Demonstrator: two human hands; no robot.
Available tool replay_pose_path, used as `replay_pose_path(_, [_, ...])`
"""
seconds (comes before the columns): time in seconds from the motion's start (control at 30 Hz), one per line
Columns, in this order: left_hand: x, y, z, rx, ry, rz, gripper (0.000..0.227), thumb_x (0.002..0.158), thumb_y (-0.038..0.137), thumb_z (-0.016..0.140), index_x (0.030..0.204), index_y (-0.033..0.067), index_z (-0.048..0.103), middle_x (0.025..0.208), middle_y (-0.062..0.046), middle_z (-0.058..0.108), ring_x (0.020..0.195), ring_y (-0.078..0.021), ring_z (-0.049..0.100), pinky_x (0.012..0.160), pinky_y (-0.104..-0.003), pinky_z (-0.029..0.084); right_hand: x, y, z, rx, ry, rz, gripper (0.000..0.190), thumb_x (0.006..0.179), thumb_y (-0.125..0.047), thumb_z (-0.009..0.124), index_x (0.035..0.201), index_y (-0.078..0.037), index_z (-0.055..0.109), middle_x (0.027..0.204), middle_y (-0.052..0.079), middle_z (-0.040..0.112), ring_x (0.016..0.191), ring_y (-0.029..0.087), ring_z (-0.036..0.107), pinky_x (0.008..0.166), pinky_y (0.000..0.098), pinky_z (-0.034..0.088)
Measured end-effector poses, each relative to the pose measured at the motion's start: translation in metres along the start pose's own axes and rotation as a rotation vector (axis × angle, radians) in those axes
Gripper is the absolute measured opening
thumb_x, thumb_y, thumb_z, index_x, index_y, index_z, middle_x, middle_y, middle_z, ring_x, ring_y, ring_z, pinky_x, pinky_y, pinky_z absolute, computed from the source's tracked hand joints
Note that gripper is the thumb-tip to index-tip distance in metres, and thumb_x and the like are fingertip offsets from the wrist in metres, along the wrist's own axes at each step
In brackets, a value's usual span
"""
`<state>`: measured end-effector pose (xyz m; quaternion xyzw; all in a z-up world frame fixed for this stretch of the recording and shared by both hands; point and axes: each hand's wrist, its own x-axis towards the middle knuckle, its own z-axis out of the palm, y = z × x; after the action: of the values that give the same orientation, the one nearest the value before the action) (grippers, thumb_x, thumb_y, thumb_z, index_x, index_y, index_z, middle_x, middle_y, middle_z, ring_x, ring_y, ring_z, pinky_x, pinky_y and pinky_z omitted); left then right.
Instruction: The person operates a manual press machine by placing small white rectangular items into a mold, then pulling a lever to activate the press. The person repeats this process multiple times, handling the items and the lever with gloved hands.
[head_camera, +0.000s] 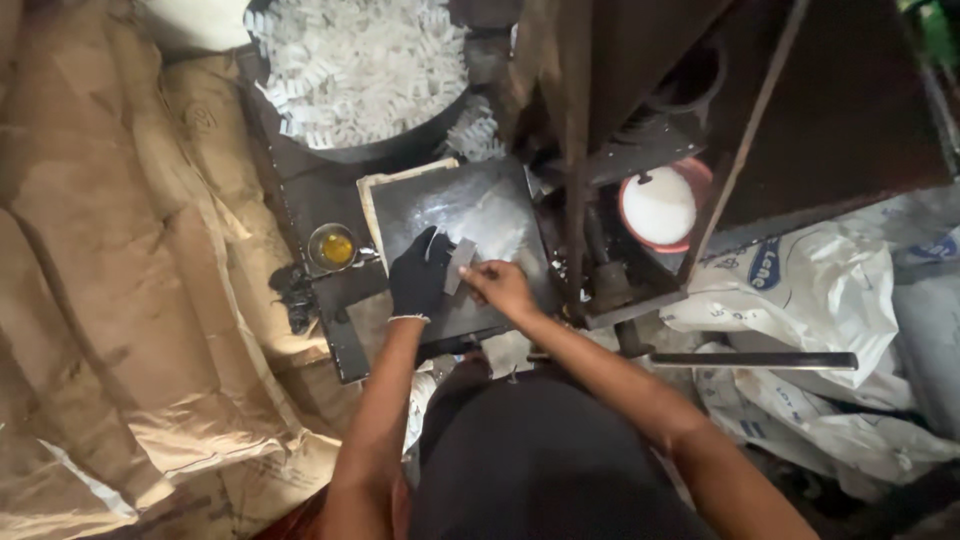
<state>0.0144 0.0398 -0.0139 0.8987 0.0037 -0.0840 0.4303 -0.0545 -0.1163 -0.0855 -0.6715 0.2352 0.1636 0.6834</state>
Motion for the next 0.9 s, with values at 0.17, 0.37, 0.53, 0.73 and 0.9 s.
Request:
replay_pose_path(0.17, [0.002, 0.009, -0.005, 0.032, 0.026, 0.008, 0.048, 0.101, 0.049, 0.053, 0.125, 0.0128, 0.072, 0.101, -0.016, 0.076, 0.095, -0.0352, 0.073, 0.084, -0.043, 0.056, 0.017, 0.033, 0.0, 0.233, -0.018, 0.026, 0.028, 0.097, -0.023, 0.069, 0.107, 0.003, 0.07, 0.079, 0.01, 0.073, 0.062, 0.016, 0.071, 0.06, 0.0316, 0.061])
replay_pose_path(0.37, [0.003, 0.002, 0.0, 0.073, 0.047, 0.081, 0.045, 0.103, 0.046, 0.055, 0.124, 0.0103, 0.072, 0.103, -0.016, 0.076, 0.094, -0.0347, 0.073, 0.083, -0.043, 0.055, 0.012, 0.075, -0.018, 0.049, -0.017, -0.069, 0.025, 0.103, -0.019, 0.063, 0.11, 0.004, 0.069, 0.083, 0.007, 0.07, 0.068, 0.015, 0.068, 0.061, 0.0307, 0.058])
replay_pose_path(0.53, [0.003, -0.028, 0.013, -0.34, -0.021, -0.096, 0.041, 0.105, 0.038, 0.05, 0.125, 0.0071, 0.069, 0.113, -0.015, 0.075, 0.103, -0.0293, 0.072, 0.088, -0.039, 0.055, -0.016, 0.078, -0.032, 0.178, 0.017, 0.0, 0.025, 0.103, -0.022, 0.062, 0.11, 0.001, 0.069, 0.085, 0.006, 0.07, 0.073, 0.014, 0.067, 0.067, 0.0301, 0.057])
replay_pose_path(0.73, [-0.034, -0.1, 0.028, -0.174, 0.209, 0.034, 0.037, 0.105, 0.021, 0.054, 0.134, 0.0012, 0.065, 0.128, -0.018, 0.07, 0.119, -0.0299, 0.065, 0.101, -0.041, 0.051, -0.015, 0.041, -0.053, 0.433, 0.022, 0.168, 0.023, 0.098, -0.025, 0.067, 0.11, -0.005, 0.066, 0.084, 0.006, 0.07, 0.071, 0.017, 0.067, 0.067, 0.0323, 0.058])
replay_pose_path(0.9, [-0.06, -0.107, 0.033, -0.218, 0.069, -0.045, 0.077, 0.075, 0.023, 0.074, 0.145, 0.0, 0.052, 0.124, -0.017, 0.067, 0.111, -0.0313, 0.067, 0.096, -0.041, 0.054, 0.07, -0.051, -0.022, 0.412, -0.017, 0.004, 0.021, 0.099, -0.023, 0.067, 0.106, -0.004, 0.068, 0.084, 0.006, 0.069, 0.071, 0.017, 0.067, 0.064, 0.0338, 0.057])
